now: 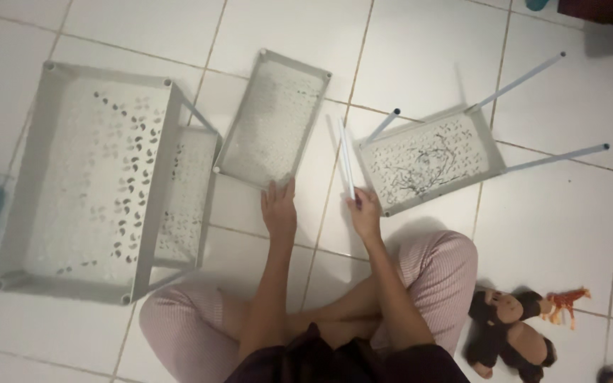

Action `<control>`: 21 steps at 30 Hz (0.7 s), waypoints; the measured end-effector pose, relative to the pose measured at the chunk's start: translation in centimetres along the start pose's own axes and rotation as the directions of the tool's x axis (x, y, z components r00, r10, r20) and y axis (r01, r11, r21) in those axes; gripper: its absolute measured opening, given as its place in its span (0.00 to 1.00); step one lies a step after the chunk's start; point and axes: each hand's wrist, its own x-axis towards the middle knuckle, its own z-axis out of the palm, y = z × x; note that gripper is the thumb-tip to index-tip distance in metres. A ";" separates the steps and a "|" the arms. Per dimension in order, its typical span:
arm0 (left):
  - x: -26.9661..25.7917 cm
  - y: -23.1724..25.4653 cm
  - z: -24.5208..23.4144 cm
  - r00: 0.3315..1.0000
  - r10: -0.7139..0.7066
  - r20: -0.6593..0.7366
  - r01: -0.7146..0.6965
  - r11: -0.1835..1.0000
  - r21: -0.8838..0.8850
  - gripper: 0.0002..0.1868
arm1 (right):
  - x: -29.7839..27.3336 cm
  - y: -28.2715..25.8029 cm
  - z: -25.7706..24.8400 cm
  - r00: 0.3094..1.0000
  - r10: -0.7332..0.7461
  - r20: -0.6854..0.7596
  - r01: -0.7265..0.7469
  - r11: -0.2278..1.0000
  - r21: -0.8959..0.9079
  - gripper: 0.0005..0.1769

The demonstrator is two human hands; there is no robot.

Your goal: The person sits on the floor and assembles a plastic shelving unit by inserting white support rods into the corner holes of perforated trays. They connect multiple trays together using the rods to form a multi-tiered structure.

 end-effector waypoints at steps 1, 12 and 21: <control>0.8 0.3 0.5 1.000 0.003 -0.011 -0.003 1.000 -0.008 0.27 | 1.0 0.1 0.1 0.999 -0.021 -0.038 0.019 0.999 -0.032 0.18; 8.6 2.9 3.6 0.998 -0.021 -0.066 0.024 0.999 0.043 0.24 | 8.3 -4.7 9.0 0.970 0.213 -0.115 -0.201 0.974 0.107 0.19; 14.3 2.0 6.3 0.991 -0.013 -0.131 0.022 0.997 0.068 0.24 | 14.9 -6.7 12.1 0.970 0.200 -0.136 -0.172 0.965 0.198 0.20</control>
